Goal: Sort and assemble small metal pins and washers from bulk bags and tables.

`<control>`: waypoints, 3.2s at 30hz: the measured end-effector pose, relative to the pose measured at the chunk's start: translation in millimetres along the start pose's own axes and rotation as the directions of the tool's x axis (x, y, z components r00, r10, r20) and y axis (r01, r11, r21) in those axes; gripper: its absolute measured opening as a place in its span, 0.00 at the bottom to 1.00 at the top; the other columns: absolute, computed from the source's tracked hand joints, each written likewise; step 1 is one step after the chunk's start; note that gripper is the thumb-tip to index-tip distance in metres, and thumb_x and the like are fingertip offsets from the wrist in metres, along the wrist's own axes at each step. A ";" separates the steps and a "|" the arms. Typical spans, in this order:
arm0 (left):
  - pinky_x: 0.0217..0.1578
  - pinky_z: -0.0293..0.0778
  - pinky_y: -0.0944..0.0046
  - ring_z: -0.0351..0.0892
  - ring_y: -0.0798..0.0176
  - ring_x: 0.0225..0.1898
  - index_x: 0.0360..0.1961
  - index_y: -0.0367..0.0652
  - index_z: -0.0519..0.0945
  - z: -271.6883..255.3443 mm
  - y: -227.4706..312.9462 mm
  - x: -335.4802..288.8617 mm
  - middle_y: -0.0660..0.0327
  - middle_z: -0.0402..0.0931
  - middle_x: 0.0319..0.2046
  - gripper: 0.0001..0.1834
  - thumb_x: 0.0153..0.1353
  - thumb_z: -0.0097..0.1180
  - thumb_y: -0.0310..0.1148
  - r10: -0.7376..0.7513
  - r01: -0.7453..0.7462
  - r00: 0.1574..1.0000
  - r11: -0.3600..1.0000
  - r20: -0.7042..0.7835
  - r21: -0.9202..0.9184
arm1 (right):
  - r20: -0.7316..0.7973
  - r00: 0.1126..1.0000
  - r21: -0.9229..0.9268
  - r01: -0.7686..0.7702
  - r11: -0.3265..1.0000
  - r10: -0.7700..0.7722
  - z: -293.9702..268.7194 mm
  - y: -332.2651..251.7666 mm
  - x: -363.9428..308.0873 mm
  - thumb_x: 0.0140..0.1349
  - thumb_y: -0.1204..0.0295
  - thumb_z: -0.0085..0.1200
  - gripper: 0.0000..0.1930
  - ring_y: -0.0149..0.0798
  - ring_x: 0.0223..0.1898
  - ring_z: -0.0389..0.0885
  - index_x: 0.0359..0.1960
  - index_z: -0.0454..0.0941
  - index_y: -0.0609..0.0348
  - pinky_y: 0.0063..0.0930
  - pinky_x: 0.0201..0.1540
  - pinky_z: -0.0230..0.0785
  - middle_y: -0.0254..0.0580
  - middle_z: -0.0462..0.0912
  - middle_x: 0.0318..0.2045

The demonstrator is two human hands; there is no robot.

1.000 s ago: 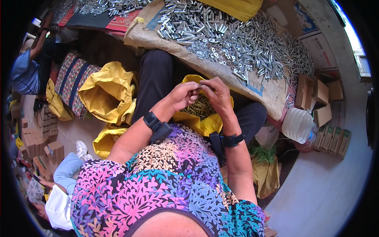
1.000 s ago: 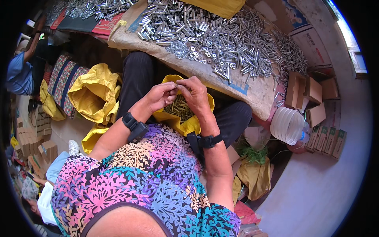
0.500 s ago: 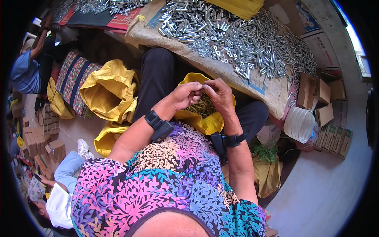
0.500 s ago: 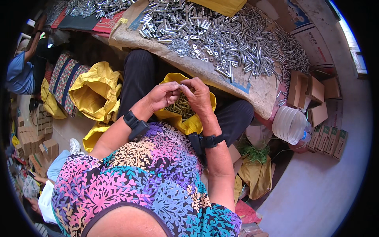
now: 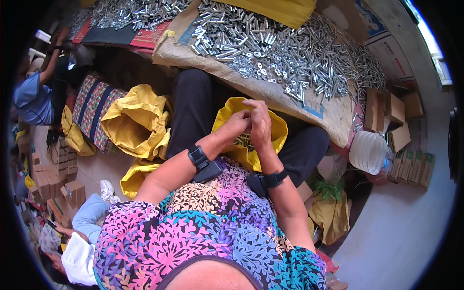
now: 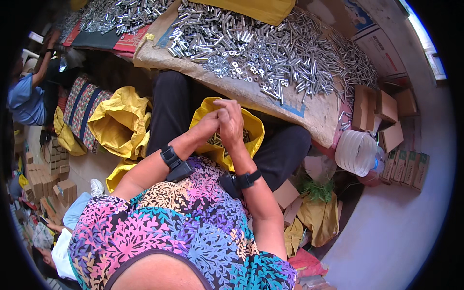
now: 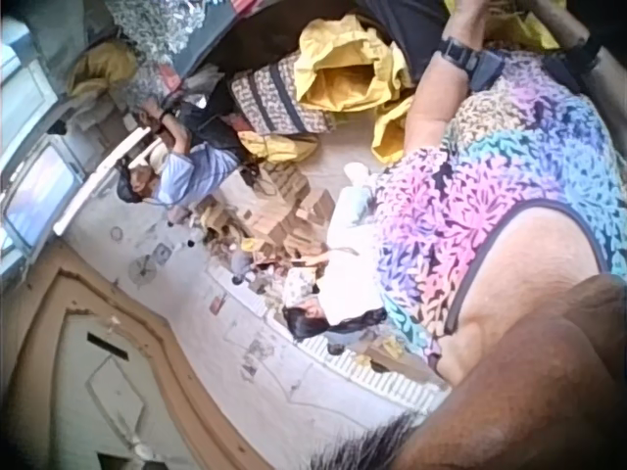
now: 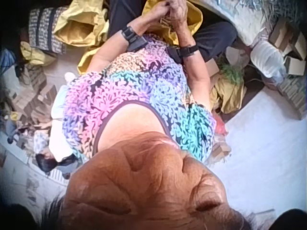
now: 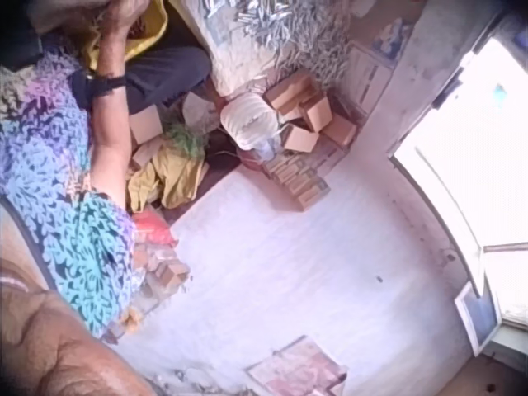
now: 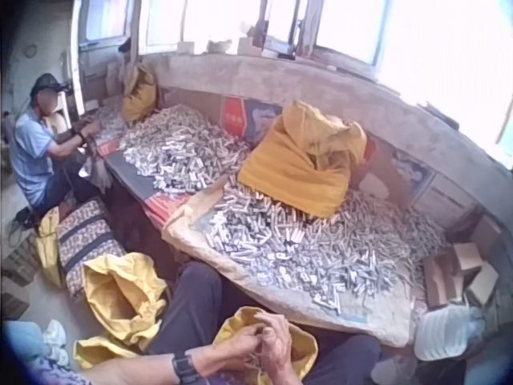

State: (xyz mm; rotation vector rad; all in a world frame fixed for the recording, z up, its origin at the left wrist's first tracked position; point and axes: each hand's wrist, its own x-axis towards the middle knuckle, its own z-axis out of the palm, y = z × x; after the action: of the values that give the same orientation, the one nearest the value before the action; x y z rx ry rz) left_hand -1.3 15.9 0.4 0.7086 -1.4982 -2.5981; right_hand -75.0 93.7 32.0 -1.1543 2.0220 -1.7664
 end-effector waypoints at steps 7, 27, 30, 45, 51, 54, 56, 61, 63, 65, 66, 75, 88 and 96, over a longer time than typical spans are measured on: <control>0.39 0.72 0.61 0.75 0.54 0.36 0.44 0.38 0.77 -31.5 56.6 8.9 0.53 0.73 0.35 0.15 0.55 0.56 0.31 0.603 -0.287 0.794 0.484 -0.078 0.827 | -0.102 0.989 0.073 -0.102 0.992 0.109 -27.6 3.8 8.9 0.68 0.60 0.43 0.17 0.40 0.43 0.74 0.44 0.76 0.62 0.29 0.49 0.63 0.43 0.75 0.37; 0.32 0.72 0.57 0.79 0.55 0.32 0.41 0.48 0.77 -93.1 124.5 56.5 0.58 0.78 0.26 0.17 0.54 0.61 0.45 0.497 0.149 0.819 0.298 -0.287 0.943 | -0.049 0.980 0.037 -0.191 0.981 0.193 -25.6 24.2 1.0 0.63 0.76 0.51 0.06 0.29 0.29 0.72 0.38 0.78 0.64 0.21 0.34 0.64 0.36 0.73 0.27; 0.31 0.71 0.58 0.79 0.57 0.30 0.42 0.52 0.78 -93.7 121.8 57.9 0.61 0.77 0.24 0.16 0.54 0.60 0.45 0.522 0.114 0.816 0.276 -0.249 0.954 | -0.045 0.977 0.068 -0.207 0.976 0.210 -24.7 23.5 -0.7 0.62 0.76 0.52 0.06 0.28 0.28 0.71 0.37 0.78 0.64 0.20 0.32 0.64 0.35 0.72 0.27; 0.21 0.70 0.70 0.73 0.71 0.18 0.33 0.36 0.78 -114.5 112.7 57.7 0.62 0.75 0.20 0.09 0.58 0.58 0.32 0.550 -0.167 0.798 0.593 -0.245 0.788 | -0.024 0.971 0.079 -0.234 0.969 0.237 -27.5 11.5 -2.8 0.62 0.76 0.51 0.06 0.25 0.27 0.72 0.37 0.78 0.65 0.19 0.31 0.65 0.34 0.73 0.27; 0.22 0.69 0.75 0.74 0.75 0.20 0.36 0.36 0.77 -95.4 106.7 23.0 0.64 0.75 0.23 0.09 0.61 0.55 0.32 0.418 -0.275 0.888 0.815 -0.191 0.510 | -0.011 0.949 0.236 -0.302 0.923 0.314 -20.6 -1.4 17.3 0.62 0.75 0.54 0.08 0.23 0.28 0.75 0.41 0.78 0.64 0.17 0.33 0.68 0.31 0.78 0.30; 0.22 0.69 0.77 0.74 0.76 0.21 0.36 0.37 0.76 -76.0 97.7 1.1 0.66 0.75 0.24 0.08 0.62 0.54 0.31 0.325 -0.250 0.942 0.843 -0.080 0.476 | 0.018 0.917 0.351 -0.379 0.856 0.399 -12.8 -10.4 29.7 0.62 0.74 0.56 0.10 0.23 0.30 0.77 0.42 0.78 0.65 0.16 0.34 0.70 0.33 0.80 0.32; 0.23 0.70 0.77 0.74 0.77 0.22 0.36 0.38 0.76 -65.4 89.5 -7.4 0.66 0.74 0.25 0.07 0.63 0.55 0.31 0.270 -0.229 0.962 0.855 -0.024 0.465 | 0.028 0.912 0.398 -0.386 0.832 0.409 -8.7 -8.0 32.0 0.63 0.73 0.55 0.09 0.24 0.30 0.78 0.41 0.78 0.65 0.16 0.33 0.70 0.35 0.80 0.31; 0.24 0.70 0.78 0.73 0.78 0.24 0.41 0.39 0.74 -54.9 69.3 -7.3 0.67 0.74 0.27 0.09 0.66 0.52 0.34 0.194 -0.191 0.981 0.922 0.025 0.336 | 0.099 0.891 0.381 -0.446 0.810 0.444 -8.9 -1.6 26.9 0.64 0.70 0.53 0.08 0.23 0.27 0.78 0.36 0.79 0.63 0.15 0.31 0.69 0.31 0.80 0.27; 0.23 0.67 0.79 0.71 0.78 0.23 0.44 0.41 0.73 -38.9 70.8 -7.0 0.69 0.71 0.26 0.12 0.68 0.47 0.38 0.086 -0.098 0.994 0.968 0.064 0.230 | 0.076 0.891 0.383 -0.440 0.812 0.447 -11.0 2.4 25.8 0.65 0.70 0.53 0.08 0.22 0.27 0.77 0.36 0.79 0.63 0.15 0.30 0.69 0.31 0.79 0.27; 0.22 0.65 0.79 0.69 0.79 0.22 0.44 0.41 0.73 -34.8 64.8 -1.6 0.70 0.69 0.25 0.12 0.68 0.47 0.38 0.050 -0.064 0.996 0.976 0.073 0.207 | 0.078 0.914 0.312 -0.401 0.861 0.397 -11.0 7.9 24.9 0.63 0.71 0.55 0.07 0.25 0.27 0.76 0.35 0.78 0.63 0.17 0.31 0.68 0.32 0.79 0.25; 0.21 0.63 0.79 0.67 0.79 0.21 0.45 0.41 0.73 -34.4 60.2 1.8 0.71 0.68 0.24 0.12 0.69 0.46 0.38 0.017 -0.031 0.997 0.982 0.077 0.186 | 0.079 0.914 0.311 -0.403 0.861 0.399 -13.3 12.1 26.9 0.63 0.71 0.55 0.07 0.25 0.27 0.76 0.35 0.78 0.63 0.17 0.31 0.68 0.32 0.79 0.25; 0.19 0.55 0.77 0.59 0.77 0.18 0.44 0.38 0.75 -34.3 47.9 17.4 0.72 0.60 0.20 0.13 0.67 0.47 0.36 -0.049 0.034 0.997 0.977 -0.067 -0.210 | -0.103 0.991 -0.781 -0.030 0.623 -0.081 -55.0 35.3 80.6 0.51 0.69 0.61 0.05 0.47 0.30 0.77 0.28 0.81 0.53 0.41 0.32 0.70 0.39 0.76 0.25; 0.18 0.61 0.78 0.66 0.76 0.20 0.39 0.44 0.73 -31.1 32.2 18.9 0.69 0.69 0.26 0.07 0.67 0.48 0.36 -0.049 0.022 0.997 0.908 -0.053 -0.418 | -0.078 0.989 -0.356 0.093 0.930 -0.129 -29.6 17.7 55.9 0.51 0.78 0.59 0.04 0.45 0.26 0.77 0.28 0.79 0.59 0.35 0.28 0.68 0.43 0.76 0.24; 0.19 0.61 0.77 0.64 0.76 0.20 0.40 0.44 0.71 -32.2 32.5 14.4 0.69 0.66 0.26 0.08 0.68 0.46 0.36 -0.025 0.018 1.000 0.916 -0.013 -0.400 | -0.023 0.990 -0.247 0.129 0.960 -0.139 -8.9 8.2 40.7 0.52 0.80 0.59 0.06 0.40 0.28 0.78 0.33 0.81 0.61 0.27 0.30 0.70 0.43 0.79 0.27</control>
State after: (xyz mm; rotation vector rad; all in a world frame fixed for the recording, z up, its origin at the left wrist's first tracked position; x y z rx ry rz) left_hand -6.3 -31.0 8.7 0.6965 -0.9048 -2.7732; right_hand -111.0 72.7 39.8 -1.3668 2.2875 -1.6445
